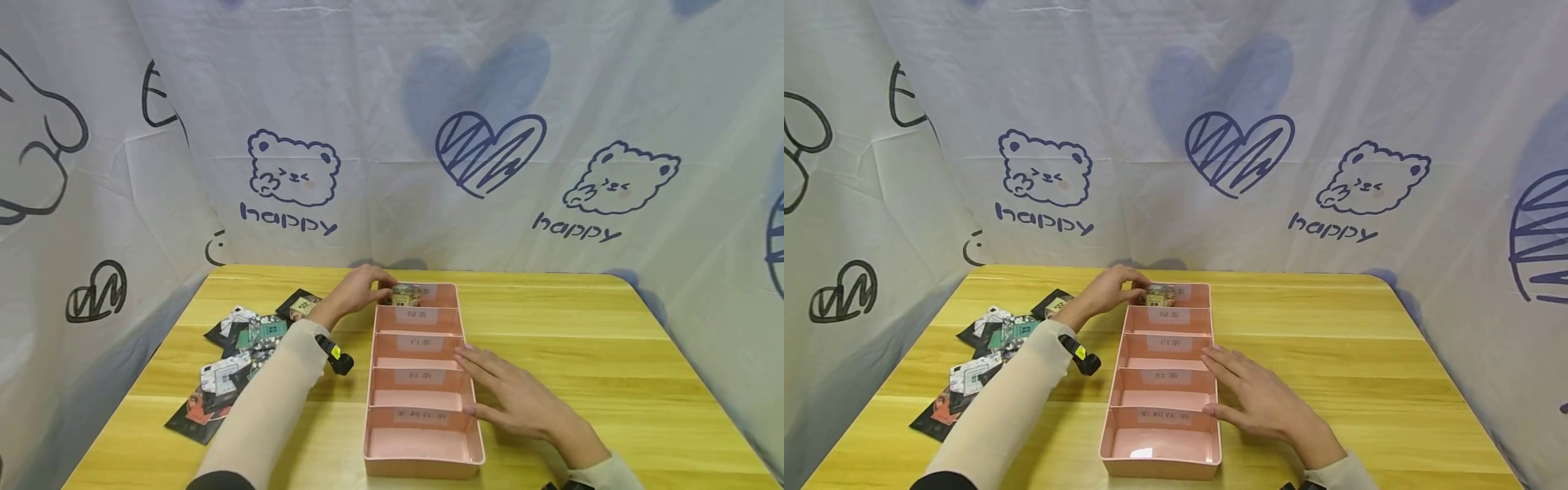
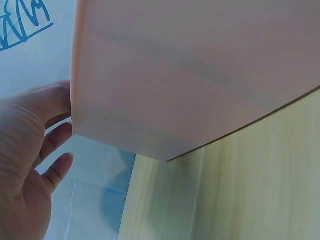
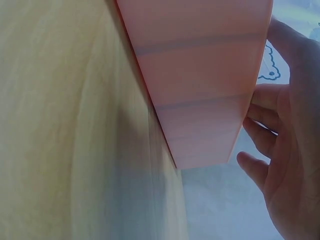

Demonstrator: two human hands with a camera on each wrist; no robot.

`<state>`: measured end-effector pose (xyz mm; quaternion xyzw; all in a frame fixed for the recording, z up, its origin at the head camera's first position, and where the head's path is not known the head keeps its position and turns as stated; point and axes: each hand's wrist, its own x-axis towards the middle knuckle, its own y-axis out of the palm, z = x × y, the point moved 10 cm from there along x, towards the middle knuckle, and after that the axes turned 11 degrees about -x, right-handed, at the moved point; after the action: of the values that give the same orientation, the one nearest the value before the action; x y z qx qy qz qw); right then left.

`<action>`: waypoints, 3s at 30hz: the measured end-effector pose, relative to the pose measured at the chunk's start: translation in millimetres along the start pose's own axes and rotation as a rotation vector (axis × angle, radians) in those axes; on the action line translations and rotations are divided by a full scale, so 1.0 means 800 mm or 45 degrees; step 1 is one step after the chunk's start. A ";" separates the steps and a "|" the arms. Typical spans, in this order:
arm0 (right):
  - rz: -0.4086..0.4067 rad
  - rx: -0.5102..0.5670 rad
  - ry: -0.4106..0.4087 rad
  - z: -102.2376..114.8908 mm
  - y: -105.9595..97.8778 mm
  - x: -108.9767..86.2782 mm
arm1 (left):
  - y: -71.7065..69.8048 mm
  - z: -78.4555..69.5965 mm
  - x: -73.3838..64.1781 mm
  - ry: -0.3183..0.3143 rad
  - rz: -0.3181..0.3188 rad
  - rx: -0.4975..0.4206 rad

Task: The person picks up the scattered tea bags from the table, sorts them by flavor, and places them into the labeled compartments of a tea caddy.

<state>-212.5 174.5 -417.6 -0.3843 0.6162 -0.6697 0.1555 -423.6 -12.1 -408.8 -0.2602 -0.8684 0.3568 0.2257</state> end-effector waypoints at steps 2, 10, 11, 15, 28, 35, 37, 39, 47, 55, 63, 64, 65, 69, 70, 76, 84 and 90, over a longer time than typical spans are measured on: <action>0.004 -0.001 -0.004 0.000 0.001 0.000 | -0.003 0.000 -0.002 0.005 -0.019 -0.011; 0.019 -0.022 -0.015 -0.001 -0.001 0.003 | -0.026 0.001 -0.016 0.033 -0.086 -0.004; 0.019 -0.023 -0.017 -0.001 -0.002 0.003 | -0.028 0.004 -0.018 0.020 -0.089 -0.004; 0.024 -0.030 -0.026 0.002 -0.003 0.003 | -0.038 0.018 -0.032 -0.044 -0.090 0.000; 0.000 -0.032 -0.081 0.009 -0.002 0.001 | -0.065 0.061 -0.072 -0.109 -0.089 0.032; -0.008 -0.016 -0.079 0.007 -0.002 0.000 | -0.074 0.088 -0.089 -0.197 -0.051 0.028; -0.013 -0.012 -0.083 0.007 -0.002 0.000 | -0.074 0.094 -0.095 -0.211 -0.028 0.040; -0.016 -0.010 -0.088 0.008 -0.001 0.000 | -0.072 0.103 -0.100 -0.243 -0.001 0.044; -0.026 -0.001 -0.079 0.007 0.000 -0.002 | -0.067 0.130 -0.116 -0.336 0.097 0.035; -0.021 -0.014 -0.076 0.008 0.000 -0.003 | -0.059 0.144 -0.119 -0.374 0.187 -0.036; 0.002 -0.024 -0.056 0.006 0.002 -0.003 | -0.051 0.152 -0.115 -0.441 0.254 -0.073; 0.005 -0.025 -0.053 0.006 0.002 -0.004 | -0.050 0.151 -0.115 -0.431 0.260 -0.074; 0.010 -0.023 -0.049 0.006 0.002 -0.004 | -0.049 0.151 -0.114 -0.429 0.260 -0.079; 0.018 -0.023 -0.039 0.005 0.002 -0.004 | -0.048 0.147 -0.109 -0.372 0.255 -0.006; 0.020 -0.023 -0.037 0.005 0.002 -0.004 | -0.048 0.147 -0.108 -0.363 0.250 0.009; 0.027 -0.018 -0.025 0.004 0.002 -0.004 | -0.047 0.141 -0.101 -0.317 0.202 -0.006; 0.035 -0.018 -0.009 0.002 0.001 -0.004 | -0.041 0.132 -0.097 -0.277 0.220 -0.055; 0.037 -0.019 -0.014 0.004 0.001 -0.003 | -0.034 0.134 -0.102 -0.322 0.272 -0.097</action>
<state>-209.1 173.9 -419.1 -0.3801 0.6259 -0.6606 0.1657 -431.6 -132.4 -474.9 -0.3123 -0.8703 0.3753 0.0655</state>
